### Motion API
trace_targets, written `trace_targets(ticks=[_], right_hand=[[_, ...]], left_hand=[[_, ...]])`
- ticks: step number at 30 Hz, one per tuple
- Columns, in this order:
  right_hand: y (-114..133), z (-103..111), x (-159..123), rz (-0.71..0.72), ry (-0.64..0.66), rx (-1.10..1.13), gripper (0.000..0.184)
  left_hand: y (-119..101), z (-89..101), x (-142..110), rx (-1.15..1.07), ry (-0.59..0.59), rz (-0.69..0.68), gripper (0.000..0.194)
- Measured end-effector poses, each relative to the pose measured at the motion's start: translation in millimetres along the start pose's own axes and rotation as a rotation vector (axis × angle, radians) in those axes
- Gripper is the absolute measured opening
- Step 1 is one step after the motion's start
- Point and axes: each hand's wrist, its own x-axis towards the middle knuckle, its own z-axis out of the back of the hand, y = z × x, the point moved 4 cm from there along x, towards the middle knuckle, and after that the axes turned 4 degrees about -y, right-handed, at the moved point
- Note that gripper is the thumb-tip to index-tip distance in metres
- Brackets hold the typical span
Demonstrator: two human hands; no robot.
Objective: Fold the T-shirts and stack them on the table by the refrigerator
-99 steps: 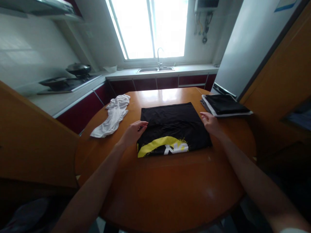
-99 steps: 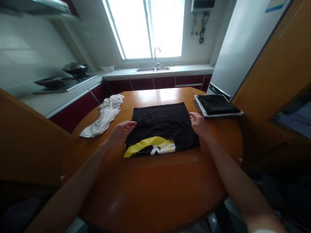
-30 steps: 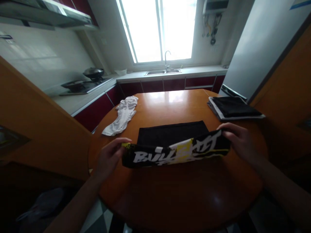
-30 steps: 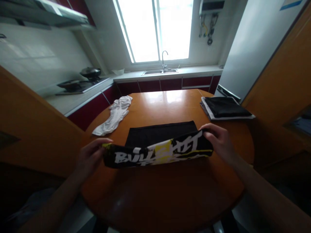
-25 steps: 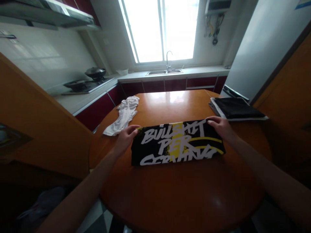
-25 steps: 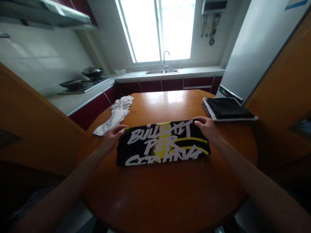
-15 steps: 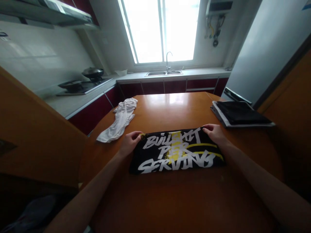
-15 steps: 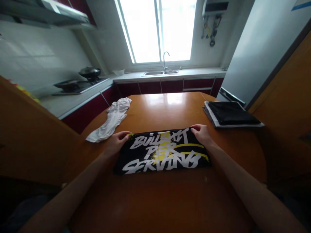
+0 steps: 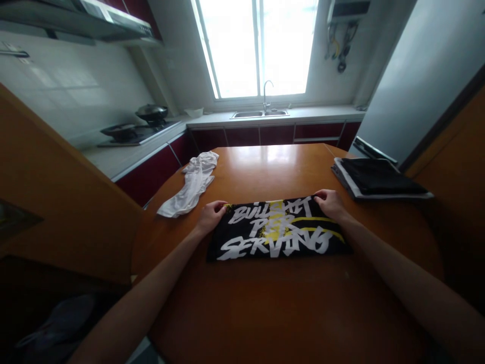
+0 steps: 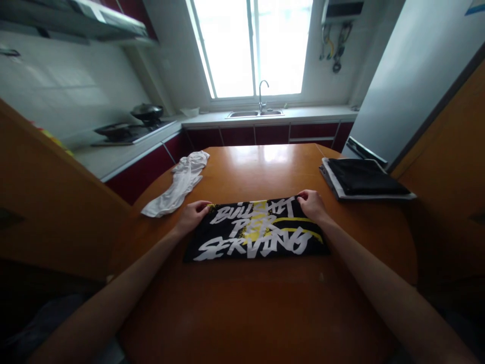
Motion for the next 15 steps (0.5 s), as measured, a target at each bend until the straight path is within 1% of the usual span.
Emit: trace_targets(ticks=[1,3,5,6,7,8,10,11,13,15], right_hand=[[3,1,-1,0.005,0.002,-0.039,0.018],[15,5,-9,0.054,-0.043,-0.148,0.022],[37,5,-25,0.151,-0.111,-0.250,0.031],[51,2,-37,0.213,-0.122,-0.283,0.035],[66,-4,-50,0.268,-0.100,-0.292,0.039],[81,-13,-65,0.328,-0.046,-0.293,0.042],[107,-33,-96,0.433,0.086,-0.326,0.049],[115,-43,-110,0.469,0.154,-0.354,0.052],[123,-60,-130,0.475,0.243,-0.397,0.056],[122,-70,-140,0.450,0.291,-0.422,0.058]], left_hand=[[-2,2.3,1,0.029,-0.003,-0.003,0.036],[-13,7.8,0,0.125,-0.061,-0.052,0.035],[-37,7.3,-6,0.225,-0.128,-0.169,0.035],[-53,2.2,-12,0.260,-0.137,-0.244,0.035],[-69,-7.4,-19,0.277,-0.108,-0.316,0.036],[-85,-20.5,-28,0.280,-0.050,-0.377,0.037],[-112,-53.0,-47,0.332,0.080,-0.482,0.042],[-120,-70.0,-56,0.380,0.143,-0.514,0.044],[-126,-98.0,-71,0.473,0.221,-0.535,0.049],[-122,-114.4,-82,0.537,0.242,-0.546,0.053]])
